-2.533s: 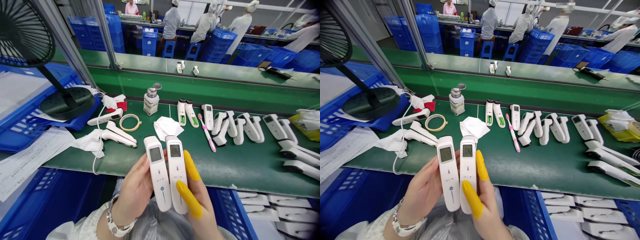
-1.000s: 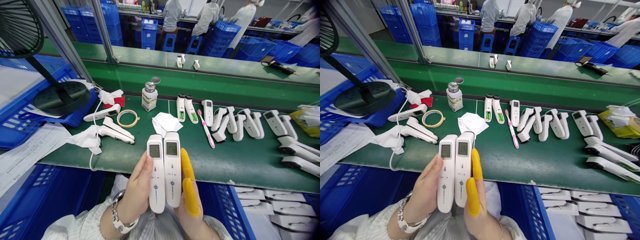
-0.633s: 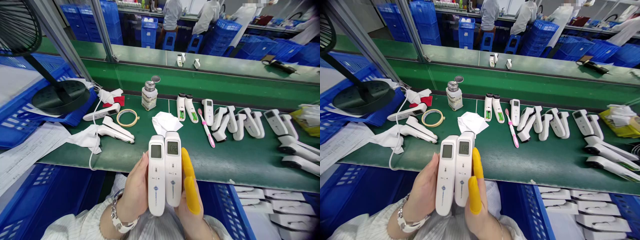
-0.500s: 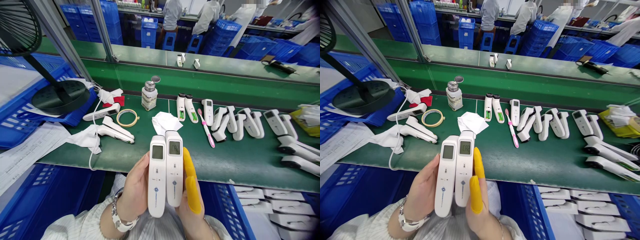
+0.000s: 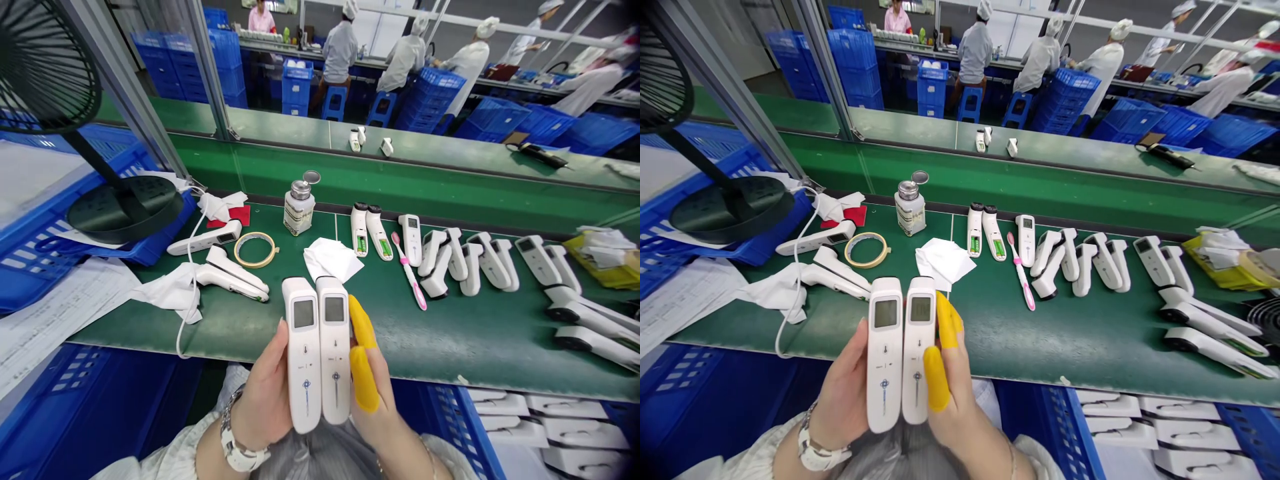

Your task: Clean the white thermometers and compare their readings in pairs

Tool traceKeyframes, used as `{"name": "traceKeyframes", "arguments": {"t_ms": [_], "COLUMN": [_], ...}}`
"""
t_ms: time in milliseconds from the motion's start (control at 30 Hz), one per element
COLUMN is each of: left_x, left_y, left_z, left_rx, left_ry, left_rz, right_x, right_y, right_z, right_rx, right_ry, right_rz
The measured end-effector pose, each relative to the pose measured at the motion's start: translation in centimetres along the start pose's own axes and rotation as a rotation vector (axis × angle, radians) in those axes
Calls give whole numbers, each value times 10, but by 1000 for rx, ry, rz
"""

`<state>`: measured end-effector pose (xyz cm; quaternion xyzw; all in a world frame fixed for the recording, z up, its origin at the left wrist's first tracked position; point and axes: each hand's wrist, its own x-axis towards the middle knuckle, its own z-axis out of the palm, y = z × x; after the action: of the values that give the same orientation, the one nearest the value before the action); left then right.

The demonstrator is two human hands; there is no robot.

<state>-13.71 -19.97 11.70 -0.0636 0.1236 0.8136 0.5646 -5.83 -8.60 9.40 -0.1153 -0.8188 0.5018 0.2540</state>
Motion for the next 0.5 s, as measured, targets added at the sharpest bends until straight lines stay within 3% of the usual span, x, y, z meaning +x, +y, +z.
{"name": "traceKeyframes", "arguments": {"t_ms": [133, 200, 300, 400, 500], "left_x": [-3, -5, -6, -7, -7], "left_y": [9, 13, 15, 17, 20], "left_z": [0, 0, -4, -8, -9], "left_rx": [64, 117, 135, 121, 129], "left_ry": [39, 103, 166, 190, 229], "left_rz": [70, 98, 80, 68, 83], "right_x": [67, 103, 141, 152, 137], "right_y": [24, 43, 72, 83, 64], "right_z": [-13, -11, 0, 7, 0], "right_rx": [-272, -538, -621, -601, -555], "right_ry": [40, -56, -170, -209, -162], "right_rz": [-150, -156, -187, -208, -192]}}
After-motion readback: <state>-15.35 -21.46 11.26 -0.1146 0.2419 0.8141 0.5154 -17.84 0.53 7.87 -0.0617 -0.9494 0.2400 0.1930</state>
